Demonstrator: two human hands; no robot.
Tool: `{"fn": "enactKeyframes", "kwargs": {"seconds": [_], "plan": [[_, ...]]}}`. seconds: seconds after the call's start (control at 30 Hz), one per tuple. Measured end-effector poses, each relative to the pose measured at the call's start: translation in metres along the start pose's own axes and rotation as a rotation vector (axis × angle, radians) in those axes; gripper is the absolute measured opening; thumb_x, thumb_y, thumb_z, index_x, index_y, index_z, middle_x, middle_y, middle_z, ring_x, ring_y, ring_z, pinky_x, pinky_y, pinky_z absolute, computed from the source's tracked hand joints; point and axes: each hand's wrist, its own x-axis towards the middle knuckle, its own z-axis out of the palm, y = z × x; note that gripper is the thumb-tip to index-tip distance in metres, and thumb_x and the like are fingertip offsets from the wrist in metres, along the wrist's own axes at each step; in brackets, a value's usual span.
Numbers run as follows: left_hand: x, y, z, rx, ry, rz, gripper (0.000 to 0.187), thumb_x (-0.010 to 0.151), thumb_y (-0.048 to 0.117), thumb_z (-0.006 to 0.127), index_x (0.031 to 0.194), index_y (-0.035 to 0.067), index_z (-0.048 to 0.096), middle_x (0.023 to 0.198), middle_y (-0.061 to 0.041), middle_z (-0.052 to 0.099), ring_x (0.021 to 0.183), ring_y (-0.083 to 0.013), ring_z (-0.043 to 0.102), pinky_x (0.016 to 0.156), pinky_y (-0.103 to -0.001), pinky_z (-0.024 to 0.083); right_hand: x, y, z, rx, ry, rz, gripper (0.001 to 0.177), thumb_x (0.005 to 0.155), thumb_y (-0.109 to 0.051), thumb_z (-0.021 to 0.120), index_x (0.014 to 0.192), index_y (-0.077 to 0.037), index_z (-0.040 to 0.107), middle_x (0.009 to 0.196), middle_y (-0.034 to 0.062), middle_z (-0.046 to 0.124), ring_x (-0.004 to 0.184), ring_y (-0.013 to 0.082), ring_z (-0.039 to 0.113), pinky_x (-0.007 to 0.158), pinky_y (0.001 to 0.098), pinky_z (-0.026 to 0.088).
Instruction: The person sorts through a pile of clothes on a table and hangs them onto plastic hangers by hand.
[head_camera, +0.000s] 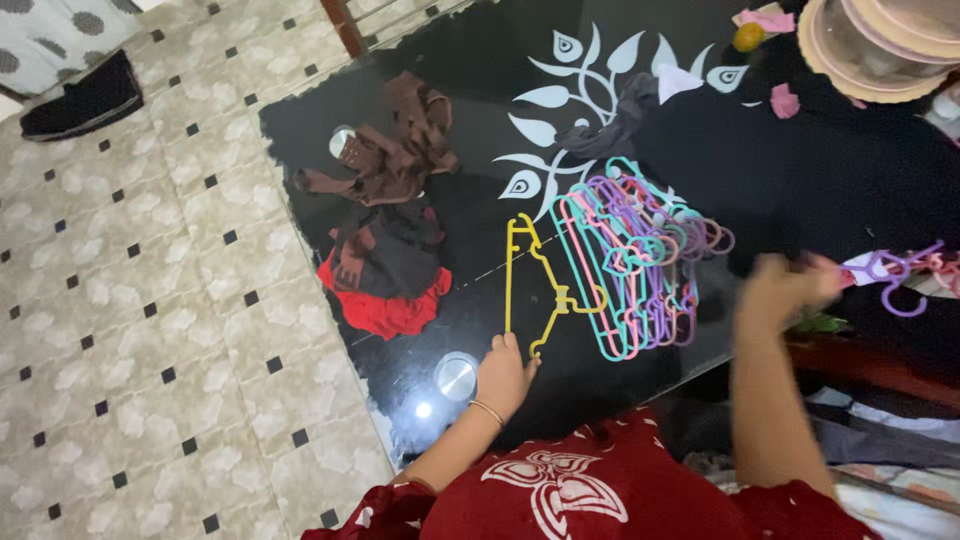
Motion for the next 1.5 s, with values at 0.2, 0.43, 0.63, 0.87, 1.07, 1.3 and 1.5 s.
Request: {"fn": "enactKeyframes", "kwargs": {"seconds": [0.2,0.43,0.63,0.87,1.07,1.3,1.5], "plan": [[-0.013,-0.005,-0.021,0.012,-0.092,-0.138,0.054,0.089,0.043,0.075,0.115,0.001,0.052,0.106,-0.023,0.061,0.091,-0.0401,0.069,0.073,-0.046,0.057,-0.134,-0.062,0.055,-0.619,-0.44,-0.619,0.05,0.081,-0.044,0.082,0.111,-0.008,0.066,0.118,0.0175,0.057,0.113,0.0335,0.052,0.089,0.0516,0.039],[0.009,-0.076,-0.1,0.434,0.772,-0.245,0.071,0.063,0.033,0.075,0.13,0.014,0.061,0.118,-0.027,0.053,0.106,-0.0473,0.052,0.084,-0.059,0.043,-0.129,-0.022,0.07,-0.551,-0.328,-0.783,0.029,0.087,-0.014,0.072,0.114,-0.011,0.062,0.111,0.0114,0.063,0.105,0.0329,0.061,0.088,0.0502,0.039],[0.025,-0.114,-0.142,0.123,0.552,-0.142,0.037,0.082,0.019,0.074,0.119,0.017,0.071,0.113,-0.018,0.054,0.11,-0.0399,0.051,0.09,-0.052,0.043,-0.128,-0.036,0.065,-0.137,-0.31,-0.666,0.033,0.091,-0.004,0.07,0.118,0.0,0.052,0.096,0.0141,0.057,0.086,0.0316,0.058,0.076,0.0426,0.047],[0.019,-0.06,-0.225,-0.667,0.762,0.186,0.026,0.111,0.018,0.048,0.129,0.005,0.061,0.125,-0.013,0.058,0.12,-0.0289,0.053,0.107,-0.043,0.043,-0.141,-0.089,0.047,0.434,-0.539,-0.408,0.044,0.1,-0.008,0.067,0.13,-0.002,0.036,0.108,0.0048,0.048,0.092,0.0113,0.056,0.078,0.0271,0.048],[0.026,0.001,-0.235,-1.76,0.298,0.181,0.047,0.111,0.036,0.039,0.147,0.007,0.048,0.145,-0.008,0.057,0.132,-0.0243,0.056,0.115,-0.044,0.043,-0.164,-0.125,0.039,0.226,-0.963,-0.535,0.065,0.094,0.013,0.03,0.142,-0.005,0.07,0.083,0.0095,0.038,0.067,0.0182,0.039,0.065,0.0354,0.034],[0.03,-0.004,-0.167,-1.986,0.041,-0.079,0.06,0.107,0.049,0.036,0.15,0.009,0.045,0.149,-0.009,0.054,0.135,-0.0282,0.053,0.114,-0.047,0.043,-0.201,-0.173,0.038,0.222,-0.932,-0.59,0.024,0.092,-0.005,0.069,0.113,0.004,0.068,0.092,0.0065,0.061,0.076,0.0134,0.058,0.067,0.0289,0.047],[0.049,-0.084,-0.152,-1.816,0.242,-0.433,0.046,0.106,0.053,0.043,0.13,0.014,0.047,0.119,-0.005,0.058,0.107,-0.0237,0.059,0.093,-0.044,0.048,-0.164,-0.227,0.001,0.408,-0.889,-0.55,0.012,0.102,-0.007,0.061,0.102,0.003,0.067,0.088,0.0005,0.067,0.079,0.0042,0.06,0.067,0.0224,0.047]]}}
